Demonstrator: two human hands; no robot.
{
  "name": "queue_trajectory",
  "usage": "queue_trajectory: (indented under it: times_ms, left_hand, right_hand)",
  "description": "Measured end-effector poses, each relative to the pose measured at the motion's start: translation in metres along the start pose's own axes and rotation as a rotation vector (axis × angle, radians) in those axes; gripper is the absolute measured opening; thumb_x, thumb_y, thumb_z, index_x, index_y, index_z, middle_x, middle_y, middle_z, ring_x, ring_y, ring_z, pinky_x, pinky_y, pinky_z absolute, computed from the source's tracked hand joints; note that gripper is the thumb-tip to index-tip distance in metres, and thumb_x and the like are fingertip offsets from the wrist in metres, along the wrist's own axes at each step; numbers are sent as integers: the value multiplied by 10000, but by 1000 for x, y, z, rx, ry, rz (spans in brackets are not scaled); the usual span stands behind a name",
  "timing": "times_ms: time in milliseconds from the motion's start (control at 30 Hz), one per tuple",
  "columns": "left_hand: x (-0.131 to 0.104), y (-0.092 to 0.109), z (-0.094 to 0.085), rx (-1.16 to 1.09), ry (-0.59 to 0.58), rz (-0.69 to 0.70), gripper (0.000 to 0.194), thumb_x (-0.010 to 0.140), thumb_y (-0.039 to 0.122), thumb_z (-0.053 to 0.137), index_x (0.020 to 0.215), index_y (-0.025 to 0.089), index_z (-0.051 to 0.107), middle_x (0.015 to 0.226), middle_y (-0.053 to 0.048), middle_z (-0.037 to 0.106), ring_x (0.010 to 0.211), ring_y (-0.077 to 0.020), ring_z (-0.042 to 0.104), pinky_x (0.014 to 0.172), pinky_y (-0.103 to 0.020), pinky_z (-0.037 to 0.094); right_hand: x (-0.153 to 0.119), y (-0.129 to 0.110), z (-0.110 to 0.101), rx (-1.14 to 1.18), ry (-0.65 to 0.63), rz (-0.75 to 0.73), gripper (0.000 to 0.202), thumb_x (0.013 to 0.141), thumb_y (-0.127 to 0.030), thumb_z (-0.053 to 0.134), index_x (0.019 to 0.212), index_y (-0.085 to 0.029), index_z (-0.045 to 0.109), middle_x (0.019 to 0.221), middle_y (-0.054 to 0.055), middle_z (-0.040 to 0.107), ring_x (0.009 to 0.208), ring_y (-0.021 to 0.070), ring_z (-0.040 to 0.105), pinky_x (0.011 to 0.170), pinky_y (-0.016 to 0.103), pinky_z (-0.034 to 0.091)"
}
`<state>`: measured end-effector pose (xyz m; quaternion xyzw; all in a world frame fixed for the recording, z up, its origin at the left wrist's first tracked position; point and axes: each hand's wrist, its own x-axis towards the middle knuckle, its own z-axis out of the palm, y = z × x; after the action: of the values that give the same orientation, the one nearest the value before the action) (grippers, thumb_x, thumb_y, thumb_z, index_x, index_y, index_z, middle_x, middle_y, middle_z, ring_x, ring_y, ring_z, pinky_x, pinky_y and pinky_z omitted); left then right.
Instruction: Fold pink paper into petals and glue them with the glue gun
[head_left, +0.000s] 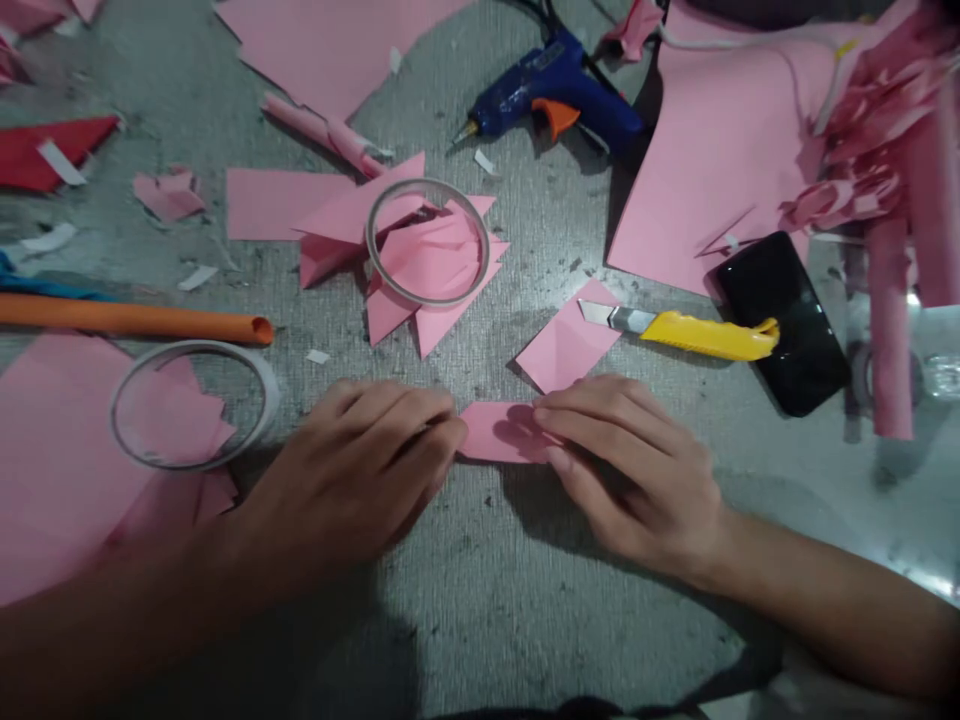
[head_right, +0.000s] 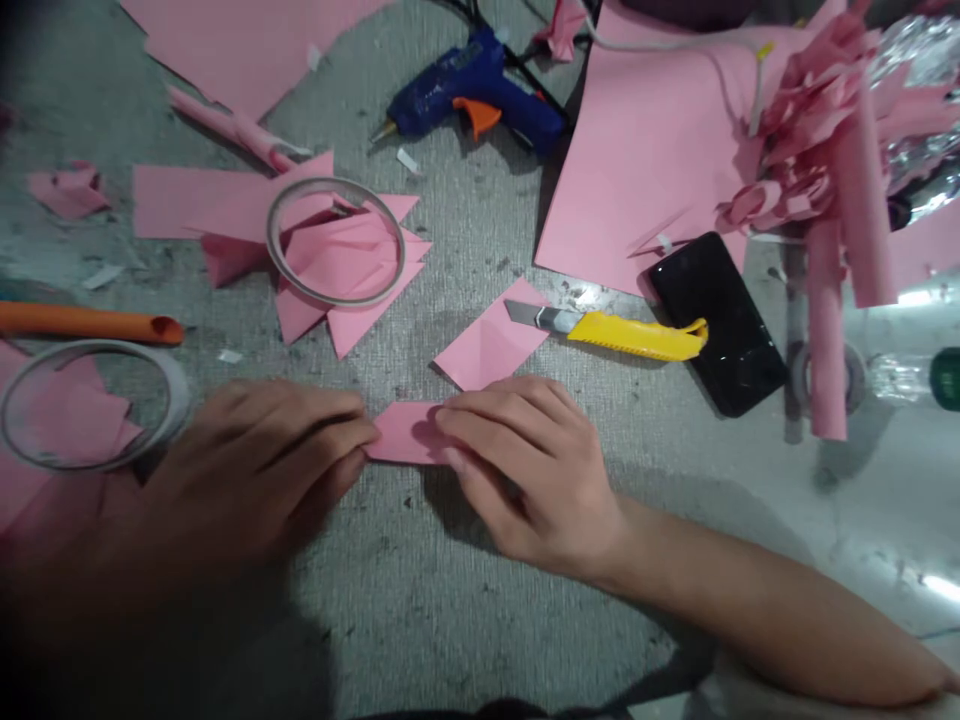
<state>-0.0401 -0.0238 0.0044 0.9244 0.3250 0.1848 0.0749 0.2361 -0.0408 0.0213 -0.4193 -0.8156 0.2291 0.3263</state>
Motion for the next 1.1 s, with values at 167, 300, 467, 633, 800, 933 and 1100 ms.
queue_trajectory:
  times_ms: [167,300,467,633,800,933,1100]
  left_hand:
    - [-1,-6,-3,-180,108,-134,97,1085,175,510,1138,212,583,1058,-51,799,869,-231,700,796,-424,461]
    - [0,-7,-12,-304,145,-150,126,1063,157,569,1148,238,617,1026,-13,807,918,-204,743,871,-397,520]
    - [0,-1,-18,-456,149,-176,166,1047,136,607,1131,258,682,1011,12,795,942,-153,758,868,-311,586]
    - [0,-3,-15,-590,167,-298,86,1062,212,655,1086,269,714,987,21,789,890,-124,757,796,-254,607]
    - [3,-5,-14,-722,194,-280,75,992,224,789,975,250,720,973,21,782,838,-114,762,703,-218,595]
    - [1,1,-13,-855,176,-360,117,962,177,796,921,243,709,1044,-6,799,839,-134,771,595,-208,564]
    - [-3,9,-5,-804,311,-618,185,945,218,834,1094,296,754,1003,25,777,825,-123,747,719,-214,632]
  right_hand:
    - [-7,-1,-3,111,40,69,379,1068,-362,697,1401,-189,646,1187,126,814,1059,261,790,891,416,655]
    - [-13,1,0,183,113,90,406,1044,-313,731,1432,-248,631,1132,77,825,965,225,809,825,357,683]
    - [-11,5,5,319,172,30,401,987,-49,682,1334,-246,717,1042,64,829,866,187,798,758,320,674]
    - [-10,6,4,357,135,-23,439,983,-82,720,1394,-238,708,1107,82,845,984,209,814,818,339,692]
    - [-6,6,-1,353,106,-3,232,998,-98,749,1196,-206,804,1048,94,837,902,177,809,747,284,677]
    - [-2,4,-3,375,121,-14,198,1000,-89,746,1155,-189,819,1022,101,835,898,175,809,760,274,686]
    - [-2,3,1,375,136,0,211,963,-43,766,1116,-175,824,979,90,838,865,167,806,751,254,681]
